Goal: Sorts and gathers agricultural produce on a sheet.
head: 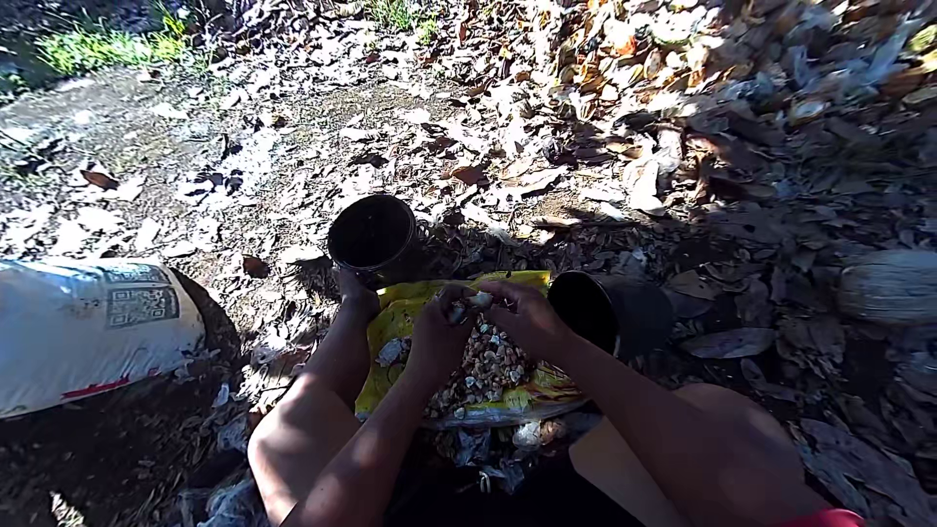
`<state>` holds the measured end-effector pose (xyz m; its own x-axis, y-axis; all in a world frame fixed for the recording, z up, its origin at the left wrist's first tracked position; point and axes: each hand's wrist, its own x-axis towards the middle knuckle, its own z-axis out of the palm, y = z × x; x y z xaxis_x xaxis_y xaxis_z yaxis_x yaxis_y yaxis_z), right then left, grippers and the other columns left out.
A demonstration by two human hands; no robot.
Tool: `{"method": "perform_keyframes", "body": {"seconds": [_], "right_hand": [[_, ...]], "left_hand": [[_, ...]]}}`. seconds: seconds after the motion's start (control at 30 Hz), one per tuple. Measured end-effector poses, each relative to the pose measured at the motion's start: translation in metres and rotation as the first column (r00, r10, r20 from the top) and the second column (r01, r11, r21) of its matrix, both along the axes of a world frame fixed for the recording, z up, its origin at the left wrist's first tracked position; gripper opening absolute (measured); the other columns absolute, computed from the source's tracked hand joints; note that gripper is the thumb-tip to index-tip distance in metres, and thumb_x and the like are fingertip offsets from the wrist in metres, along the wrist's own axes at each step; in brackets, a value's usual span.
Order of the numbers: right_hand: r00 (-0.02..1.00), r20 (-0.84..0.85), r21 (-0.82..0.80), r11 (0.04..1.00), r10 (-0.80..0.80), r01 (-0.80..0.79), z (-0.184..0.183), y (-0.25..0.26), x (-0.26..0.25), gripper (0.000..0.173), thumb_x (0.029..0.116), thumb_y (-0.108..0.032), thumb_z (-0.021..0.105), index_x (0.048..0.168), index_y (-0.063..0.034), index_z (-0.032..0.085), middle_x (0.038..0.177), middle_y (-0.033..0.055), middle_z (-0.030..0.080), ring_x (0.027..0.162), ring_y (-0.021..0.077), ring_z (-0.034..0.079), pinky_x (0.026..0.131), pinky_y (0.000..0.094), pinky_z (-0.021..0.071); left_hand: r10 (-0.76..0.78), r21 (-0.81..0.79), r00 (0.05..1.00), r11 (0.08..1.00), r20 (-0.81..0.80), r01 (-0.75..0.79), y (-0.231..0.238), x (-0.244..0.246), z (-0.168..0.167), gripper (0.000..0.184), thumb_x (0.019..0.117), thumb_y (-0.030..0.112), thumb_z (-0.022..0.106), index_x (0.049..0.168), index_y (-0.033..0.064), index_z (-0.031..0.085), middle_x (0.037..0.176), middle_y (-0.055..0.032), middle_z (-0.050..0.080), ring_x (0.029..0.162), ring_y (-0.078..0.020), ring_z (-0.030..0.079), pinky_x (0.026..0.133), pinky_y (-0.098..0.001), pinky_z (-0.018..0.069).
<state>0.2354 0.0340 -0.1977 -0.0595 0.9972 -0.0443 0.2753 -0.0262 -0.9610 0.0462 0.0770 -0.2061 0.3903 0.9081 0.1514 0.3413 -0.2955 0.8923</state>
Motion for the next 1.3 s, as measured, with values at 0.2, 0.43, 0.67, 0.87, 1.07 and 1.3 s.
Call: {"method": "perform_keyframes", "body": {"seconds": [0.2,0.43,0.67,0.87,1.07,1.3], "right_hand": [[0.999,-0.024,0.03,0.998,0.049,-0.048,-0.001,-0.001,0.0,0.032,0.108,-0.026,0.046,0.125,-0.0086,0.067,0.099,0.0057,0.069,0.077,0.0102,0.064,0.069,0.0282,0.0547],[0.954,0.258,-0.108,0.986,0.154,-0.13,0.012,0.001,0.006,0.026,0.1023,-0.02,0.046,0.116,-0.01,0.066,0.092,0.0053,0.066,0.077,0.0138,0.063,0.071,0.035,0.0548],[0.886,0.396,-0.183,0.966,0.241,-0.181,0.018,0.003,0.008,0.022,0.1032,-0.022,0.049,0.115,-0.0108,0.064,0.091,0.0057,0.064,0.082,0.0162,0.063,0.076,0.0384,0.0538],[0.889,0.413,-0.191,0.973,0.199,-0.129,0.017,0.004,0.006,0.021,0.1021,-0.02,0.048,0.11,-0.0108,0.066,0.089,0.0056,0.065,0.083,0.017,0.064,0.076,0.0401,0.0533],[0.944,0.303,-0.176,0.981,0.134,-0.083,0.007,0.006,0.005,0.02,0.1007,-0.017,0.051,0.107,-0.0117,0.069,0.09,0.0038,0.067,0.08,0.0142,0.065,0.074,0.0381,0.0542],[0.996,0.092,-0.223,0.975,0.012,0.009,0.007,0.005,0.006,0.018,0.1005,-0.014,0.054,0.107,-0.0088,0.07,0.08,0.0029,0.064,0.063,0.0122,0.058,0.058,0.0312,0.0501]], "left_hand": [[-0.05,0.183,0.967,0.978,-0.251,0.098,-0.003,0.001,0.004,0.024,0.0968,0.024,0.07,0.118,0.0139,0.07,0.117,0.0006,0.07,0.098,-0.0077,0.067,0.089,-0.0307,0.0568],[-0.16,0.202,0.873,0.939,-0.46,0.278,-0.001,0.001,0.006,0.024,0.103,0.023,0.058,0.123,0.0152,0.068,0.122,-0.0025,0.068,0.108,-0.0153,0.068,0.094,-0.0398,0.0569],[-0.213,0.204,0.847,0.915,-0.486,0.347,-0.001,0.001,0.003,0.025,0.1024,0.017,0.058,0.125,0.0141,0.067,0.119,-0.0045,0.067,0.109,-0.018,0.067,0.096,-0.0399,0.056],[-0.204,0.201,0.83,0.915,-0.52,0.35,-0.005,0.006,0.007,0.028,0.103,0.017,0.056,0.129,0.0118,0.066,0.122,-0.007,0.067,0.111,-0.0192,0.066,0.1,-0.0381,0.0542],[-0.207,0.205,0.829,0.912,-0.52,0.356,-0.005,0.006,0.004,0.028,0.1013,0.016,0.058,0.128,0.0115,0.066,0.123,-0.0075,0.067,0.111,-0.02,0.067,0.098,-0.0384,0.0548],[-0.206,0.178,0.901,0.94,-0.382,0.29,-0.003,0.004,0.006,0.022,0.1009,0.018,0.061,0.122,0.0117,0.067,0.123,-0.0035,0.068,0.111,-0.0135,0.066,0.099,-0.0355,0.0549]]}}
